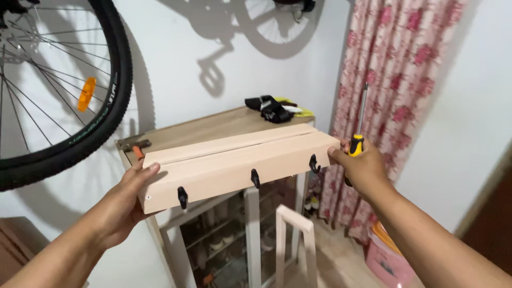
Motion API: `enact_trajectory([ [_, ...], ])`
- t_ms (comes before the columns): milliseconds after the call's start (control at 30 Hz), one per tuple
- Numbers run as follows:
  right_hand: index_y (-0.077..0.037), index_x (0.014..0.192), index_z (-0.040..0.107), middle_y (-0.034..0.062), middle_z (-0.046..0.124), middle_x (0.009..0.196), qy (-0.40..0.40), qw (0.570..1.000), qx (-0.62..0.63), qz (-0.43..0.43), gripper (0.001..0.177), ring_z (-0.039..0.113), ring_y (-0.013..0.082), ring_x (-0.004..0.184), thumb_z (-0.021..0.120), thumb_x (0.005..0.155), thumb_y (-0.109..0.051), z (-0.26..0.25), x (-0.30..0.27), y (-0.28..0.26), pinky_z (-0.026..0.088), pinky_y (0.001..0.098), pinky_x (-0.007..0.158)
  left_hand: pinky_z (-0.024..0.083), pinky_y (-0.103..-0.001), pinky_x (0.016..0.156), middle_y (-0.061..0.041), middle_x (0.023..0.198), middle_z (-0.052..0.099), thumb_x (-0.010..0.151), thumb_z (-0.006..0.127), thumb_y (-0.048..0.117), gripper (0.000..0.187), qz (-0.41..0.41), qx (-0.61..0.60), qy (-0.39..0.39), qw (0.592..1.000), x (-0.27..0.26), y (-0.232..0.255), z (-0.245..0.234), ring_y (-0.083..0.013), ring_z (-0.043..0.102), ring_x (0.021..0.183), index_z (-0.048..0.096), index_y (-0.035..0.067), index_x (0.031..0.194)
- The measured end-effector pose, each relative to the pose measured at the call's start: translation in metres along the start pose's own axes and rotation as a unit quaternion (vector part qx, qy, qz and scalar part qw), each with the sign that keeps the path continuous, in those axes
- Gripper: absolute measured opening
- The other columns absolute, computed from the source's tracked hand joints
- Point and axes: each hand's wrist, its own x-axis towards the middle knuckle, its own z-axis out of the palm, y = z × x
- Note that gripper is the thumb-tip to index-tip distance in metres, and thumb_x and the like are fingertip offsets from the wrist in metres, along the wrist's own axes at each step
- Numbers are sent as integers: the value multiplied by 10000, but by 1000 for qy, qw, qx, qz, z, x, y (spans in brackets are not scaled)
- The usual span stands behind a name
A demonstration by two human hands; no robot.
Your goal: The person uses a screwdriver to remove screws from a light-colored wooden coat rack. They detach the top shelf with hooks and then remove the side frame pieces, placing the disassembled parts on a nearby cabinet.
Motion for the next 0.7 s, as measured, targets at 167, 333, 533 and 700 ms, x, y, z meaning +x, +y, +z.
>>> enact_trajectory([
  [167,-73,907,636,-3,671,770,-39,999,-10,-30,216,429,63,483,803,847,-196,35,75,5,344,279,418,552,-453,947,-153,1443,522,809,825,446,1289,58,64,-47,995,51,14,-5,-299,578,1289,-124,136,1624],
  [333,-84,921,621,49,700,798,-78,995,53,14,211,409,90,480,792,833,-169,86,132,23,310,302,411,549,-324,777,-154,1224,634,718,853,292,1065,43,29,95,994,84,23,4,-199,633,981,200,28,1516],
  [533,-84,928,641,5,710,803,-112,992,29,-52,230,599,52,645,823,824,-179,154,190,62,459,240,576,571,-286,675,-126,1073,665,760,846,212,827,90,26,140,986,123,25,10,-153,652,781,452,19,1460],
  [700,-33,937,593,5,646,759,-153,985,59,-53,320,581,115,658,828,807,-206,215,250,98,473,306,606,470,-351,620,-90,988,718,787,831,200,685,87,82,218,968,174,7,21,-156,634,788,641,128,1442],
])
